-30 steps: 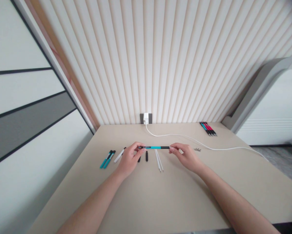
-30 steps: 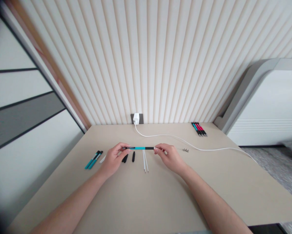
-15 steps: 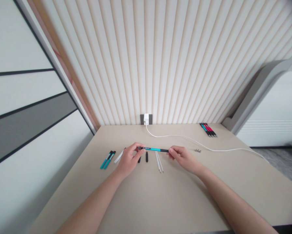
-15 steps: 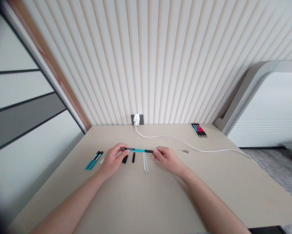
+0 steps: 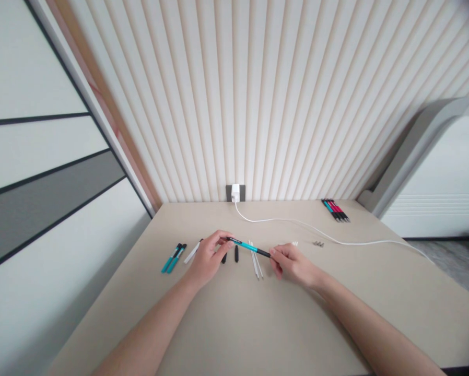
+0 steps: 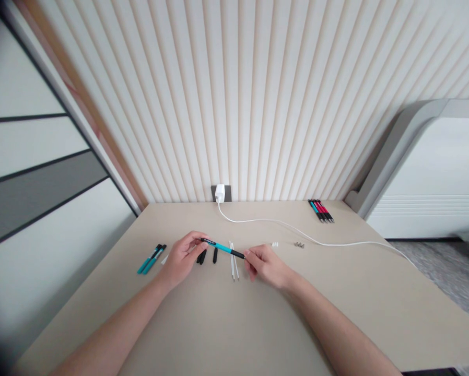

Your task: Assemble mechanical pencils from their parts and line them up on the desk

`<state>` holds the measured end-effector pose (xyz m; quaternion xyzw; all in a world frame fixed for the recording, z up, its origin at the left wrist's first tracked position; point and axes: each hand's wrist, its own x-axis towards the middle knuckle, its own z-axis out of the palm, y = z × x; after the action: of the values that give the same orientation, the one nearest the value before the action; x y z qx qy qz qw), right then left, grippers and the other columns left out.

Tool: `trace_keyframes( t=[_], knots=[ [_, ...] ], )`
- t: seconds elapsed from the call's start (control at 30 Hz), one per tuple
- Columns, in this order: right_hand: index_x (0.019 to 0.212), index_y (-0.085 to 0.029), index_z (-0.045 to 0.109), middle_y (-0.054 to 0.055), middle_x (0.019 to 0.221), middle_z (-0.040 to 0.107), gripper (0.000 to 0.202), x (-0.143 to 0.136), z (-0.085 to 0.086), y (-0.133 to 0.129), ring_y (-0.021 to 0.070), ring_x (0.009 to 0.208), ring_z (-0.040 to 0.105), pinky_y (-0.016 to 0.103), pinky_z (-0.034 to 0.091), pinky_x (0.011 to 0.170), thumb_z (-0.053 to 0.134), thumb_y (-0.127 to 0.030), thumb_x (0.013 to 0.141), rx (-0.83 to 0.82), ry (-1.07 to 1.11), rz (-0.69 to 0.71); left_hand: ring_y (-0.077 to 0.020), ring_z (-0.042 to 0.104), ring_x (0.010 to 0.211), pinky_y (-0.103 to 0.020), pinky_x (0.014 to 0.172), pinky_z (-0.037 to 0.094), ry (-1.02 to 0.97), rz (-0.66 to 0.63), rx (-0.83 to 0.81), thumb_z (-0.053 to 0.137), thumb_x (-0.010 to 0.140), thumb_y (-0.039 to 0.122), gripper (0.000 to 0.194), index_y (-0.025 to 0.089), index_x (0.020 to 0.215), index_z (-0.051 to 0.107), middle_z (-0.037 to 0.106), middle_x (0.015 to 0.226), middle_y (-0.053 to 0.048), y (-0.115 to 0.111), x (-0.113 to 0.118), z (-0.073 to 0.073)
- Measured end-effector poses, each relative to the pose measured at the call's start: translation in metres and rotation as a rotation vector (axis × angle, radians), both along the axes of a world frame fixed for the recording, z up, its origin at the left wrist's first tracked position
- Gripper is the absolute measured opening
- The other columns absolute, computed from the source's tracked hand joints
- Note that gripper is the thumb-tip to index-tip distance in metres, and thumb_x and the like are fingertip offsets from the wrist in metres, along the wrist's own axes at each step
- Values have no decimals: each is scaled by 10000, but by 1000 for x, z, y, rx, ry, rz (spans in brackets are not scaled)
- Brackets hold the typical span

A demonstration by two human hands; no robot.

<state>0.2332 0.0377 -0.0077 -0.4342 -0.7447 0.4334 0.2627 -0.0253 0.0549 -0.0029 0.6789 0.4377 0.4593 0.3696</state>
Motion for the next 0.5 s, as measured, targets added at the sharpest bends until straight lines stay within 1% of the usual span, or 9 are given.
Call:
trace_keyframes(
  t=[0.03,0.1,0.17,0.23,0.3,0.37,0.47,0.5],
  knots=[
    [582,-170,555,-10,512,541,573,-3,-2,-1,101,477,436,222,338,499,280,-480,978,-6,6,-9,-155,615,835,-270,784,472,-65,-1,-26,604,855,308,181,187,985,635,657,893,-25,0,1,-1],
    [598,-169,557,-17,521,531,551,-9,-4,-3,96,485,424,217,328,505,299,-478,975,51,0,-41,-143,615,795,-264,751,483,-225,14,-75,617,849,310,271,197,1094,588,641,858,-12,0,5,-2],
    [616,-169,558,-17,548,542,523,-18,-4,-7,96,512,448,212,335,530,317,-462,975,131,-18,-92,-136,615,769,-255,720,485,-367,35,-118,624,847,309,401,213,1218,507,633,824,0,-1,11,-3],
    [627,-171,554,-15,564,559,499,-29,-5,-11,96,528,474,209,340,547,323,-441,979,188,-39,-158,-139,625,784,-249,712,484,-459,52,-164,630,845,305,477,208,1276,451,649,837,-11,-4,18,-5],
    [635,-174,554,-14,563,565,484,-38,-8,-16,98,529,489,209,340,554,322,-418,983,218,-63,-195,-147,636,812,-260,731,493,-505,63,-213,641,837,303,529,198,1304,415,672,900,-42,-7,26,-6],
    [657,-177,564,-14,565,571,462,-45,-11,-19,102,529,501,213,341,558,323,-393,986,229,-85,-193,-153,643,837,-287,770,505,-505,39,-242,647,835,295,626,216,1368,330,687,953,-61,-12,32,-6],
    [696,-182,574,-10,593,590,425,-49,-16,-20,111,562,525,223,354,595,317,-348,991,248,-114,-125,-165,645,881,-305,786,513,-486,-8,-227,646,835,288,777,274,1449,171,698,982,-60,-18,36,-2],
    [701,-183,570,-7,605,594,417,-49,-17,-21,114,581,531,228,359,615,313,-333,992,267,-122,-97,-169,645,888,-303,779,515,-477,-23,-221,645,835,290,797,282,1459,149,699,986,-59,-19,36,-1]
  ],
)
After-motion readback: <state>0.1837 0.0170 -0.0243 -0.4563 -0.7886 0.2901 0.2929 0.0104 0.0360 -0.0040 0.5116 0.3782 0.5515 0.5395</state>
